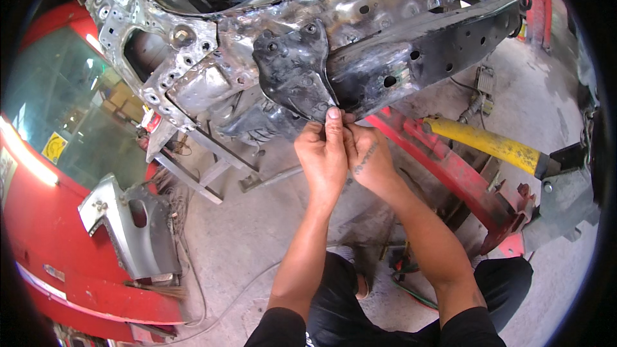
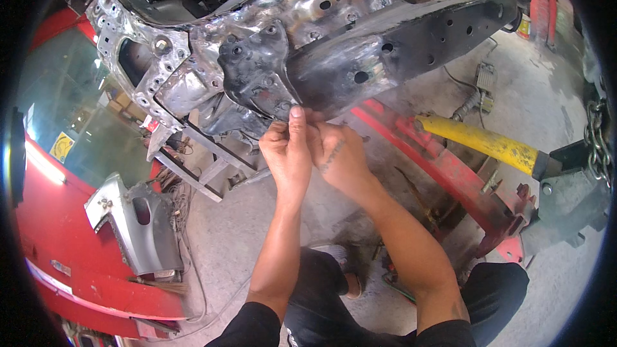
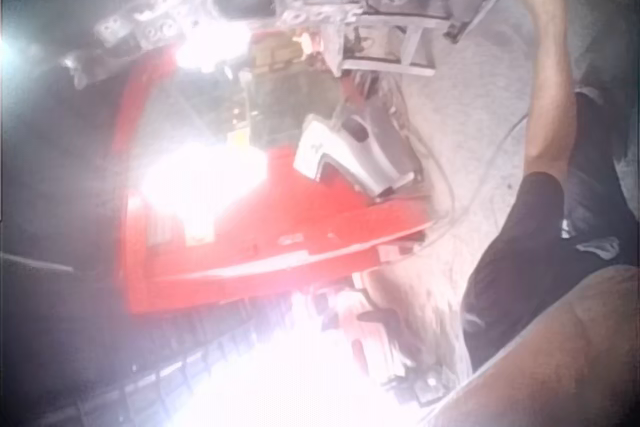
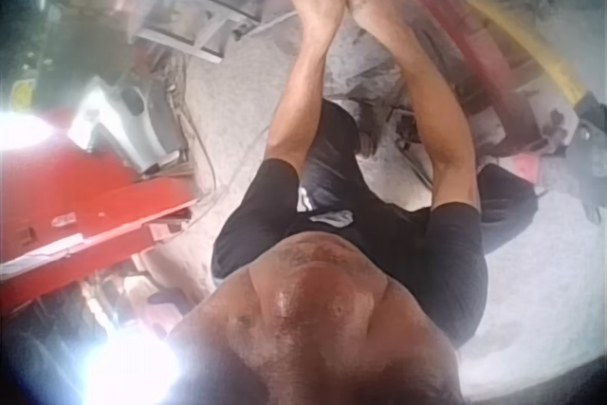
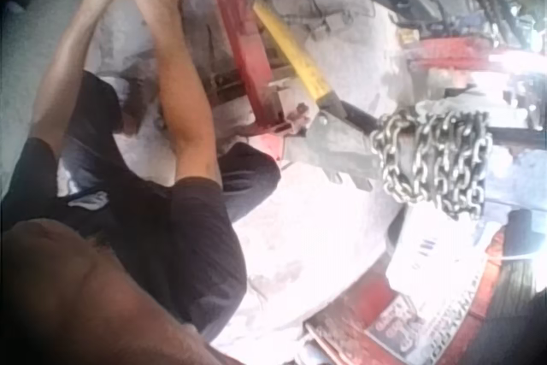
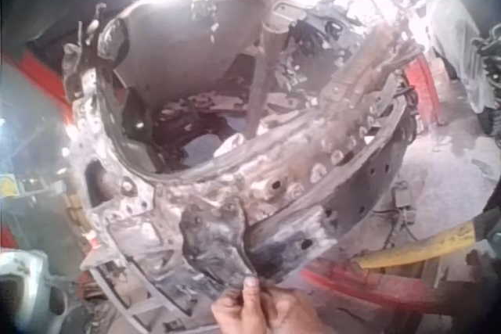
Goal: The person uses a hammer to strike and shape a metal panel on a damaged car frame. They then fit a metal bracket into place and adjust it by hand to align with the frame structure.
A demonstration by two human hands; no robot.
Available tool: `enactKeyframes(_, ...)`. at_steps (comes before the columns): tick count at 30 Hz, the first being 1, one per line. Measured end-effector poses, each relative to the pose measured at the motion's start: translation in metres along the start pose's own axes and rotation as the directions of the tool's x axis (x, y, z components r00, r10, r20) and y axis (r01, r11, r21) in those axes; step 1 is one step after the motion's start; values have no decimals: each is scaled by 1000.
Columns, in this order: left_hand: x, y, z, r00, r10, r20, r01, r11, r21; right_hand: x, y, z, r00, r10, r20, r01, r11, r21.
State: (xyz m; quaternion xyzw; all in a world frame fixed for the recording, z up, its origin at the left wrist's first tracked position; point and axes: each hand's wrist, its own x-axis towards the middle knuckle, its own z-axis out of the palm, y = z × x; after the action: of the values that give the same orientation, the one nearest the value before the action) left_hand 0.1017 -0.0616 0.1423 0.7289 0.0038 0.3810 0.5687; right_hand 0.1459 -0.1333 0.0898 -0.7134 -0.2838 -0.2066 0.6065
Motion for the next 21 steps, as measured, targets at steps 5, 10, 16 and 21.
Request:
enactKeyframes(5,-2,-4,-6,999,16,-35,-14,998,53,1,1,-3,997,53,57,-53,998,-15)
enactKeyframes(10,0,-9,-5,995,16,-100,-19,1000,-25,2,-4,-3,998,32,47,-32,999,-13)
enactKeyframes(16,4,5,7,990,6,-141,-23,993,-115,3,-7,-6,1000,8,26,-7,1000,-29)
enactKeyframes(21,5,10,10,990,33,-140,-30,999,29,2,-1,-1,1000,8,-6,-8,1000,0)
